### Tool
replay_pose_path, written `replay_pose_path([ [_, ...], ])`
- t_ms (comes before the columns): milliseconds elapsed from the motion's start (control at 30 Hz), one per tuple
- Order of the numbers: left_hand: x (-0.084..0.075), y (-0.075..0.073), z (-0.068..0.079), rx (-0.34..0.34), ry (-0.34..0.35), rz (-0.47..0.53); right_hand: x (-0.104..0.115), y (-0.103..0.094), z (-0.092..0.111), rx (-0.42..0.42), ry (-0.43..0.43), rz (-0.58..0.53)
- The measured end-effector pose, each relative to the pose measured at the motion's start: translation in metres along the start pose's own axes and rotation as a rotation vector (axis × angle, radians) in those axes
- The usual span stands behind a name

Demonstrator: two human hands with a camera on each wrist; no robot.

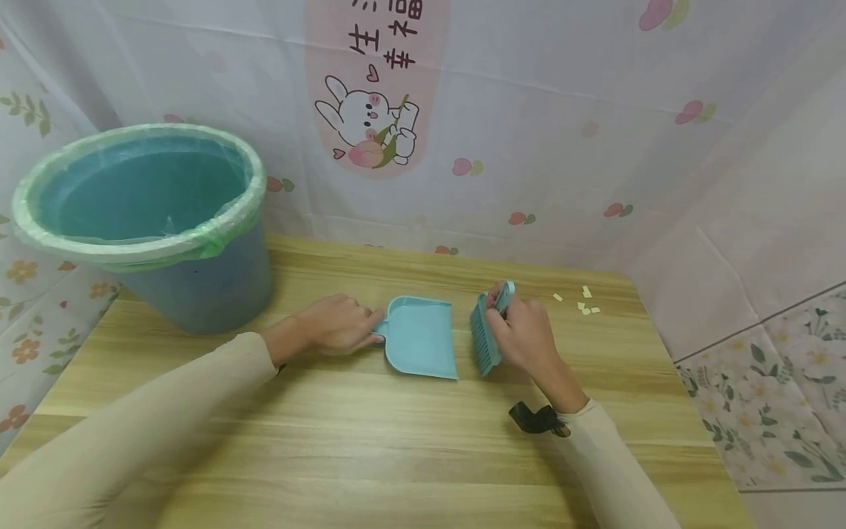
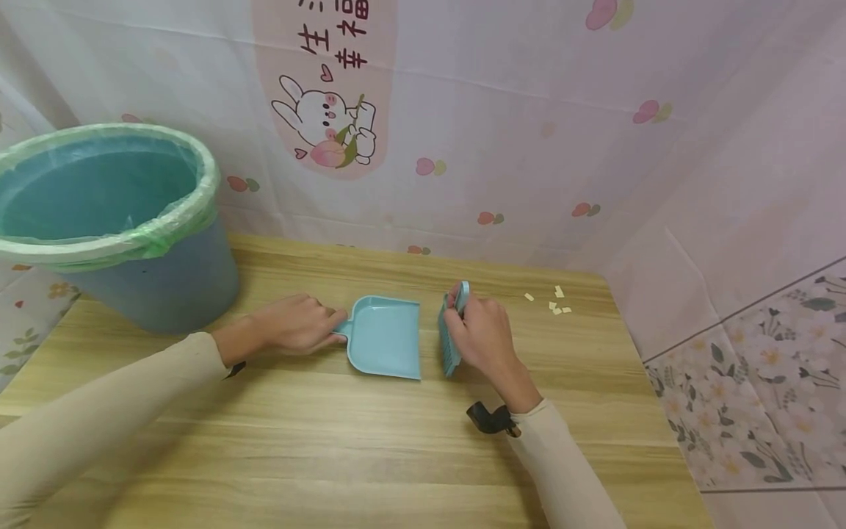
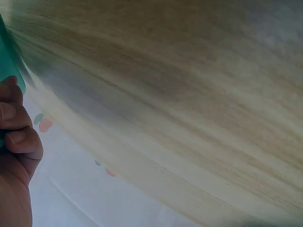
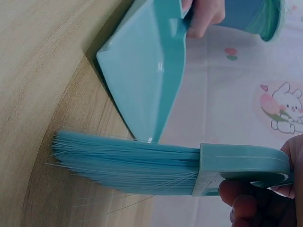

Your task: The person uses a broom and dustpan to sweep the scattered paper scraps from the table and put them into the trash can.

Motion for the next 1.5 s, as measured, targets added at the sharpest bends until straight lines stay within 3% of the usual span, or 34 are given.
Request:
replay_pose_path([
  [333, -0.001, -0.001, 0.0, 0.004, 0.022, 0.008, 0.001, -0.001, 0.0, -0.009, -0.011, -0.002],
  [567, 0.0, -0.002, -0.002, 0.046, 0.031, 0.022, 0.001, -0.001, -0.001, -0.003, 0.0, 0.001],
  [1133, 0.005, -0.006, -0.007, 0.065, -0.007, 0.056, 0.001, -0.001, -0.001, 0.02, 0.004, 0.008],
  [1333, 0.005, -0.006, -0.007, 0.071, -0.009, 0.06, -0.007, -0.013, 0.002, 0.013, 0.025, 0.043],
  [1500, 0.006, -0.004, -0.008, 0.091, -0.024, 0.057, -0.024, -0.035, 0.004, 0.004, 0.033, 0.089],
])
Point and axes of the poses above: each hand's wrist, its own z-axis away from the middle knuckle, its own y-axis out of the palm, x = y × z, the point moved 6 cm from there along -z, towards the middle knuckle
